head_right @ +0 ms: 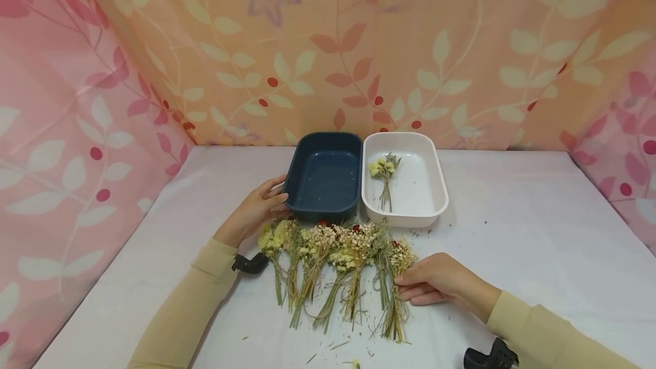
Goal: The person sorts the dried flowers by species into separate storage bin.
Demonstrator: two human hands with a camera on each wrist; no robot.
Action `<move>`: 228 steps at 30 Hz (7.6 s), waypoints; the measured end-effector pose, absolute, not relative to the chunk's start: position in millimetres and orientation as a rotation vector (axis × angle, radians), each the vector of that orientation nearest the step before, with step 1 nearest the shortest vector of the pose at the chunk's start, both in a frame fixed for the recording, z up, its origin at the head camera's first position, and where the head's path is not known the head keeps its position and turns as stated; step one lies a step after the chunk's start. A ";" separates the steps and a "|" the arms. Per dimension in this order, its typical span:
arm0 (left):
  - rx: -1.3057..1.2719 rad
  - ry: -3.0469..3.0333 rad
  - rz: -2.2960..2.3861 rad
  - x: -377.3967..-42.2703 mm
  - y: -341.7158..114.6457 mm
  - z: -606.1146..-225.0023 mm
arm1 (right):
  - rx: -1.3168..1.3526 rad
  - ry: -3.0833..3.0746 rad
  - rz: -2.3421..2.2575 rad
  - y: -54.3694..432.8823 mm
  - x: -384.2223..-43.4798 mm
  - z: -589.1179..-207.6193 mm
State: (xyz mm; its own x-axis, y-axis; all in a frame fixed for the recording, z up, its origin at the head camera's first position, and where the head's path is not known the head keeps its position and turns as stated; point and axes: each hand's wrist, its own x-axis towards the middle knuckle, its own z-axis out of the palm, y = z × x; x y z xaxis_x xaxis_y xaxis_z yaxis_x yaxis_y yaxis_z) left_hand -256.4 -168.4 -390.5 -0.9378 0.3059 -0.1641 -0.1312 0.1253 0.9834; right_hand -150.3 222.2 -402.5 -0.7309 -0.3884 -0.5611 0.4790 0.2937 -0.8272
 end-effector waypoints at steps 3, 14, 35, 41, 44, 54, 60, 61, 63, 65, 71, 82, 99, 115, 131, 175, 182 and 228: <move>0.176 2.080 1.877 -256.4 -168.3 -390.5 | 0.097 1.817 -1.561 221.8 -150.0 -403.4; 0.143 2.081 1.870 -254.3 -168.6 -390.9 | 0.241 1.783 -1.711 217.1 -146.6 -407.1; 0.144 2.069 1.884 -254.8 -168.0 -386.9 | 0.180 1.867 -1.705 243.3 -124.7 -389.1; 0.144 2.085 1.879 -255.2 -168.2 -387.5 | 0.146 1.772 -1.770 244.7 -124.3 -381.7; 0.149 2.079 1.877 -255.3 -168.1 -387.8 | 0.128 1.755 -1.786 243.9 -124.7 -378.5; 0.149 2.054 1.886 -258.6 -165.2 -390.0 | 0.068 1.886 -1.739 235.3 -134.3 -361.6; 0.119 2.062 1.876 -259.1 -162.2 -391.4 | 0.056 1.922 -1.765 221.7 -145.4 -349.5; 0.119 2.063 1.874 -258.9 -162.0 -391.5 | 0.055 1.927 -1.774 219.4 -148.2 -347.3; 0.124 2.064 1.872 -258.3 -161.9 -391.6 | 0.046 1.934 -1.792 214.8 -154.4 -343.4; 0.128 2.064 1.870 -257.9 -161.6 -391.8 | 0.042 1.942 -1.808 209.8 -160.2 -339.6; 0.136 2.056 1.870 -257.8 -160.2 -394.2 | 0.018 1.979 -1.796 192.1 -171.2 -331.2; 0.183 2.033 1.886 -259.5 -156.7 -393.3 | 0.035 1.959 -1.834 165.4 -198.2 -317.8; 0.173 2.030 1.894 -257.3 -161.4 -390.6 | 0.072 1.898 -1.934 126.1 -245.4 -308.0; 0.188 2.042 1.891 -258.7 -161.2 -391.0 | 0.163 1.885 -1.999 95.2 -279.3 -312.3; 0.136 2.075 1.887 -252.9 -169.6 -390.2 | 0.242 1.879 -2.023 48.4 -311.3 -327.0; 0.152 2.080 1.885 -251.2 -167.4 -391.9 | 0.384 1.857 -1.975 31.2 -327.6 -380.9; 0.166 2.084 1.880 -253.8 -166.7 -392.6 | 0.385 1.919 -1.929 33.0 -327.6 -378.4; 0.128 2.100 1.853 -253.2 -168.5 -391.3 | -0.136 1.957 -1.817 120.3 -242.6 -303.6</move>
